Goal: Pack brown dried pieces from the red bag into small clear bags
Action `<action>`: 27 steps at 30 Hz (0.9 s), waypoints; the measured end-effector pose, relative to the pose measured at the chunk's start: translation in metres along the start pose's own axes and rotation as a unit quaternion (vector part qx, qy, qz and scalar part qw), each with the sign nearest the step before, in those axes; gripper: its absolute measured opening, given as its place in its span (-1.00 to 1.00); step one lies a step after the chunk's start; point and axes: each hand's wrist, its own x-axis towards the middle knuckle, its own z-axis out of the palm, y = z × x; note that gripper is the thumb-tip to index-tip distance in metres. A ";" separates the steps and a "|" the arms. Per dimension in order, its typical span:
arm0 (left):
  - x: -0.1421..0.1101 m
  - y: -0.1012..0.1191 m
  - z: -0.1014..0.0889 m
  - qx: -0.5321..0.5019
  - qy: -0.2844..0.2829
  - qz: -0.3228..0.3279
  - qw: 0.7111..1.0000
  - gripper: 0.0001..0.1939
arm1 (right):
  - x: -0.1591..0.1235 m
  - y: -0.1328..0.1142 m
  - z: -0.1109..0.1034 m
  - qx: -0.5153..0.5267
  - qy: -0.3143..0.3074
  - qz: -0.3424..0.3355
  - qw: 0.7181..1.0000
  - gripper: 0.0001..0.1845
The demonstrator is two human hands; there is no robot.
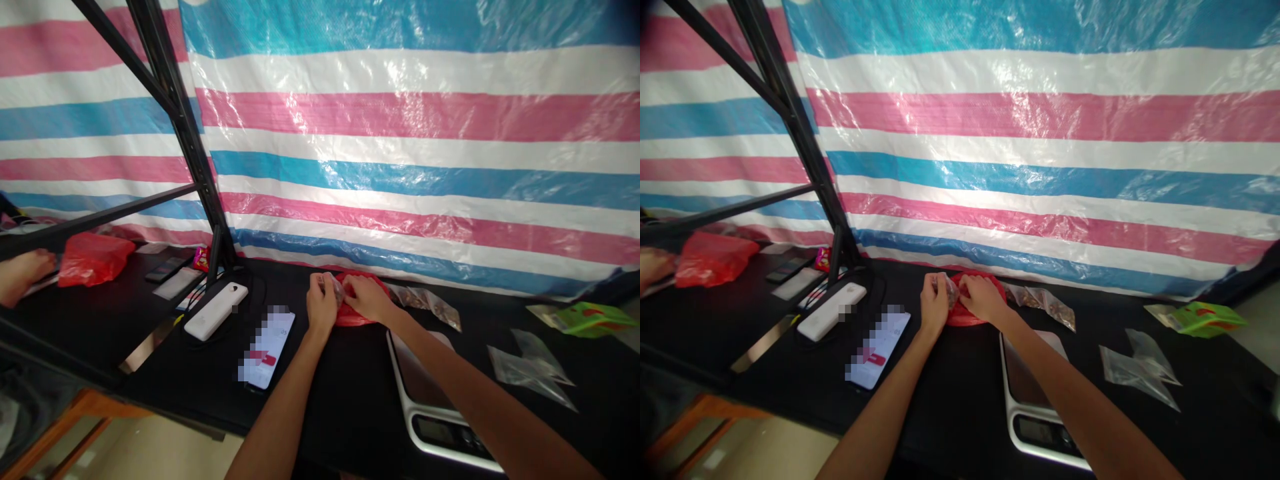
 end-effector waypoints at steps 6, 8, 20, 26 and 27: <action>-0.007 0.009 -0.002 0.029 -0.062 0.043 0.997 -0.76 | -0.015 0.013 -0.013 -0.087 -0.002 0.018 0.996 -0.73; -0.010 0.013 -0.003 0.047 -0.122 0.092 0.987 -0.74 | -0.023 0.020 -0.019 -0.096 -0.020 0.014 0.995 -0.72; -0.020 -0.007 0.009 0.015 -0.145 0.066 0.987 -0.74 | -0.058 0.028 -0.039 -0.044 -0.073 -0.039 0.996 -0.64; -0.020 -0.008 0.010 0.011 -0.140 0.077 0.987 -0.75 | -0.060 0.030 -0.040 -0.038 -0.094 -0.072 0.992 -0.36; -0.020 -0.008 0.010 0.013 -0.141 0.080 0.987 -0.75 | -0.060 0.030 -0.040 -0.044 -0.094 -0.074 0.992 -0.36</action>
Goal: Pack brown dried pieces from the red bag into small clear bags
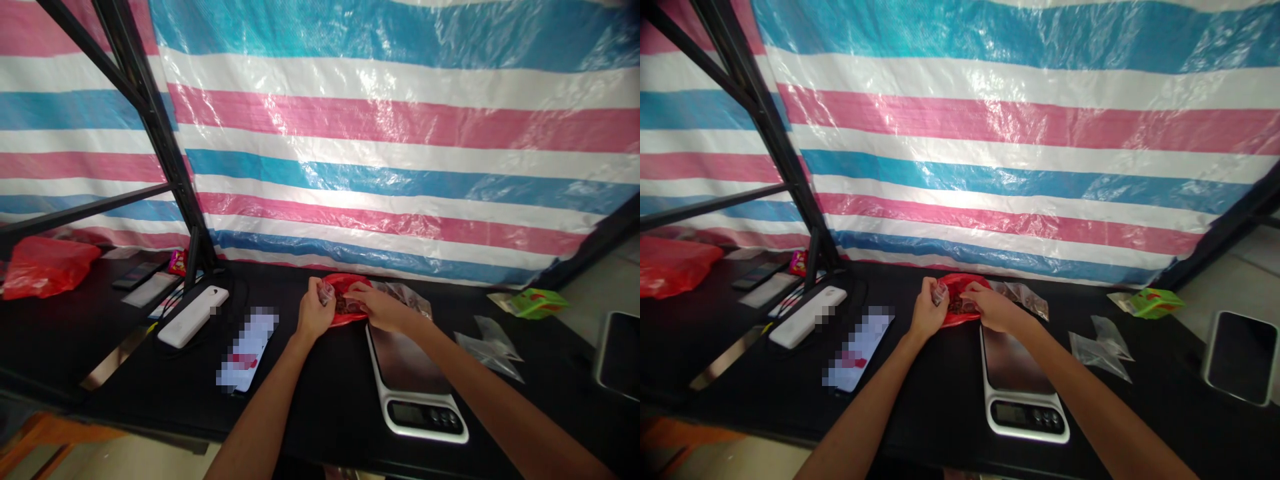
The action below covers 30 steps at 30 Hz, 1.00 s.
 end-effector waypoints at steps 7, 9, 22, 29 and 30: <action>0.001 0.001 0.002 -0.021 -0.014 0.006 1.000 -0.79 | 0.000 -0.001 -0.004 -0.070 0.027 0.039 0.996 -0.63; 0.002 0.001 0.003 -0.040 -0.019 0.001 0.999 -0.79 | 0.002 -0.002 -0.001 -0.076 0.028 0.039 0.996 -0.65; 0.007 -0.003 0.006 -0.079 0.045 -0.005 0.996 -0.76 | 0.013 -0.011 0.018 0.050 0.066 0.055 0.995 -0.76; 0.007 0.002 0.007 -0.056 0.030 0.010 0.998 -0.62 | 0.003 0.001 0.003 0.138 0.174 0.080 0.972 -0.69; 0.007 0.002 0.007 -0.042 0.016 0.011 0.999 -0.65 | 0.002 -0.001 -0.001 0.151 0.189 0.068 0.968 -0.69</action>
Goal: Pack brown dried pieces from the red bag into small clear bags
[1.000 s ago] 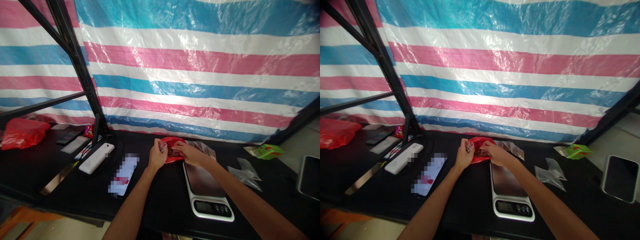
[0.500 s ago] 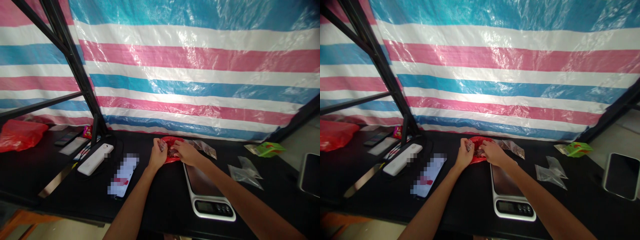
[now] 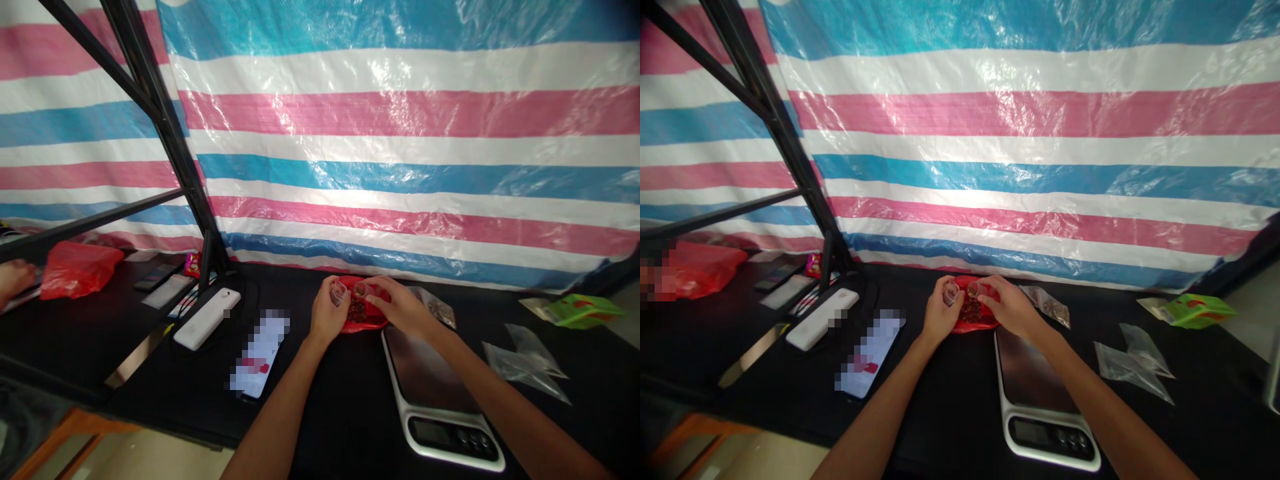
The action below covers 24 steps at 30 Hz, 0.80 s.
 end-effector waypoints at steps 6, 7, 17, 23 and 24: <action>-0.003 0.002 0.001 0.061 -0.050 0.038 0.996 -0.74 | 0.001 -0.031 -0.009 -0.062 0.034 -0.097 0.993 -0.68; -0.003 0.001 0.001 0.065 -0.057 0.042 0.995 -0.73 | 0.001 -0.034 -0.008 -0.080 0.036 -0.109 0.990 -0.68; -0.004 0.004 0.000 0.060 -0.065 0.051 0.995 -0.70 | 0.000 -0.041 -0.010 -0.165 0.060 -0.188 0.966 -0.60; -0.003 0.010 -0.004 0.018 -0.034 0.017 0.999 -0.75 | 0.002 -0.023 -0.006 -0.140 0.089 -0.060 0.984 -0.61; -0.002 0.010 -0.004 0.011 -0.018 0.010 1.000 -0.75 | 0.002 -0.021 -0.006 -0.125 0.063 -0.050 0.989 -0.60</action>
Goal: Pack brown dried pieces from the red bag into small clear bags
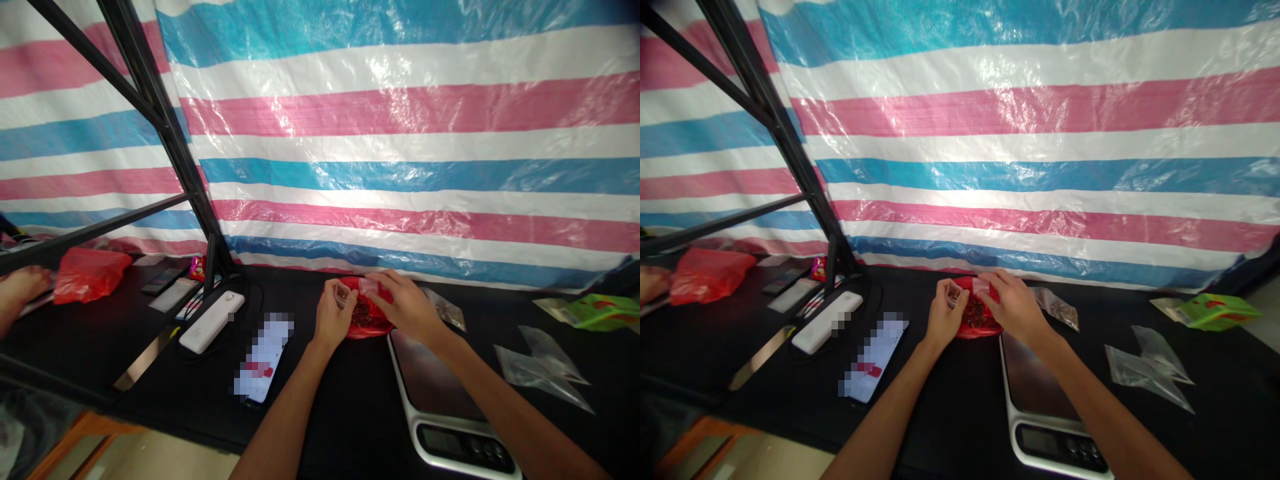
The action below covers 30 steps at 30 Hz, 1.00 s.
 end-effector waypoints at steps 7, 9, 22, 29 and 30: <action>-0.001 0.000 -0.001 0.051 0.017 0.033 0.998 -0.67 | -0.010 -0.025 -0.005 0.118 -0.063 -0.036 0.990 -0.61; -0.003 0.002 -0.001 0.051 -0.011 0.052 0.997 -0.52 | -0.011 -0.034 -0.005 0.091 -0.076 -0.052 0.992 -0.74; -0.014 0.022 -0.002 0.061 -0.169 0.144 0.973 -0.25 | -0.085 0.026 -0.058 0.246 0.006 0.152 0.957 -0.84; -0.012 0.016 -0.001 0.092 -0.143 0.148 0.974 -0.64 | -0.117 0.058 -0.070 0.233 -0.130 0.203 0.942 -0.70; -0.011 0.016 -0.002 0.092 -0.137 0.148 0.975 -0.65 | -0.120 0.061 -0.070 0.228 -0.124 0.204 0.944 -0.66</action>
